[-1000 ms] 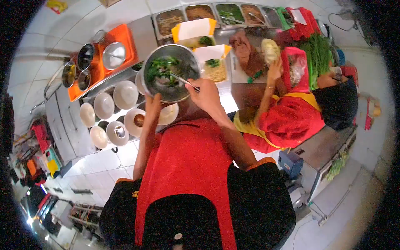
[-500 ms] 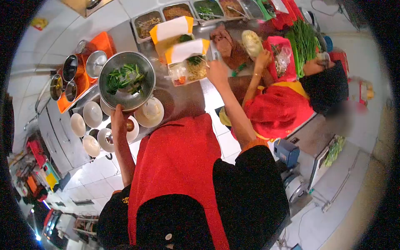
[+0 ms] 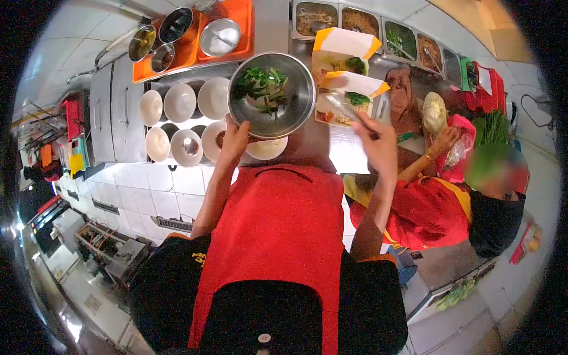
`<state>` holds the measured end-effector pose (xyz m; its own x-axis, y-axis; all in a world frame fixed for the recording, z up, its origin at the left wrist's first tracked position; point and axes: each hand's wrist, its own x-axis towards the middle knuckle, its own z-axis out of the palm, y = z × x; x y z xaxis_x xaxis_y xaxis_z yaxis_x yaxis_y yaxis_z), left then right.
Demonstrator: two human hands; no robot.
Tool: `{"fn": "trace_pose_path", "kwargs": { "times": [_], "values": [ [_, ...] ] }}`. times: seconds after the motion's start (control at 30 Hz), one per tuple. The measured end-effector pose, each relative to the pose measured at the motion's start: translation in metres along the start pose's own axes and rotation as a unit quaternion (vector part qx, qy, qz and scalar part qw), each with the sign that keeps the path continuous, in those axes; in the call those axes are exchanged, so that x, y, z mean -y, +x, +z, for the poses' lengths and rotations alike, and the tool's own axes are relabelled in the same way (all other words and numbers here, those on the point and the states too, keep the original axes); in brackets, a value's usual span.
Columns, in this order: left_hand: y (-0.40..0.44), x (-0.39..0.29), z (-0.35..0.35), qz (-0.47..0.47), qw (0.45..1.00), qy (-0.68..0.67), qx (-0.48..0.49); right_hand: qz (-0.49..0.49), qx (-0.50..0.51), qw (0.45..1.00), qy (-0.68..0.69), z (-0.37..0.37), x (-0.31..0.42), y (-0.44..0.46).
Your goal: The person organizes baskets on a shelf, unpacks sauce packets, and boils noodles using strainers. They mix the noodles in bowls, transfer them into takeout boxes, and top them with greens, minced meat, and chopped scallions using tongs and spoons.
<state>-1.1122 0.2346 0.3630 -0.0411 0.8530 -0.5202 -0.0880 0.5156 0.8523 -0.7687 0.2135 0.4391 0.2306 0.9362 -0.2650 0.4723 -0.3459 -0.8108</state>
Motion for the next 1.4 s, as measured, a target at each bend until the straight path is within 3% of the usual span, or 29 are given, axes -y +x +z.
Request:
{"fn": "trace_pose_path", "kwargs": {
  "times": [0.07,0.23,0.3,0.33,0.43,0.47,0.6,0.77,0.83,0.9,0.97,1.03,1.13,1.2,1.27,1.4],
  "values": [
    [0.000,-0.005,0.010,0.091,0.993,0.075,0.018,-0.067,0.074,0.993,-0.065,0.022,0.032,-0.009],
    [-0.003,-0.017,0.032,0.043,0.995,0.066,0.063,-0.132,0.012,0.956,-0.263,0.086,0.053,0.013],
    [-0.002,-0.016,0.033,0.017,0.996,0.046,0.079,-0.127,-0.009,0.960,-0.248,0.094,0.047,0.021],
    [0.013,0.013,0.022,0.101,0.979,0.154,0.088,-0.120,-0.025,0.965,-0.232,0.100,0.046,0.024],
    [0.010,0.013,0.032,0.132,0.977,0.143,0.081,-0.113,-0.041,0.967,-0.226,0.105,0.055,0.032],
    [-0.001,-0.012,0.039,0.091,0.984,0.124,0.088,-0.098,-0.033,0.971,-0.218,0.110,0.055,0.036],
    [0.016,0.007,0.038,0.086,0.988,0.071,0.105,-0.134,-0.042,0.969,-0.202,0.123,0.043,0.047],
    [0.030,0.008,0.032,0.014,0.995,0.031,0.097,-0.139,-0.046,0.974,-0.174,0.088,0.054,0.038],
    [0.037,0.011,0.031,-0.006,0.997,0.025,0.077,-0.114,-0.001,0.980,-0.161,0.063,0.067,0.037],
    [0.037,0.003,0.032,-0.012,0.996,-0.007,0.085,-0.137,-0.014,0.973,-0.187,0.032,0.076,0.039],
    [0.034,-0.018,0.035,-0.089,0.991,-0.084,0.056,-0.155,-0.066,0.961,-0.220,0.002,0.083,0.047],
    [0.038,-0.019,0.030,-0.065,0.992,-0.075,0.079,-0.122,-0.052,0.959,-0.251,-0.026,0.069,0.077],
    [0.054,0.000,0.022,-0.021,0.997,-0.043,0.057,-0.142,-0.054,0.905,-0.398,-0.044,0.037,0.139],
    [0.053,-0.020,0.029,-0.043,0.995,-0.070,0.063,-0.128,-0.041,0.889,-0.437,-0.035,0.021,0.180],
    [0.059,-0.023,0.034,-0.046,0.991,-0.112,0.053,-0.159,0.004,0.825,-0.542,-0.013,-0.018,0.222],
    [0.073,-0.038,0.039,-0.061,0.988,-0.131,0.050,-0.158,0.043,0.798,-0.580,0.011,-0.041,0.251]
  ]
}}
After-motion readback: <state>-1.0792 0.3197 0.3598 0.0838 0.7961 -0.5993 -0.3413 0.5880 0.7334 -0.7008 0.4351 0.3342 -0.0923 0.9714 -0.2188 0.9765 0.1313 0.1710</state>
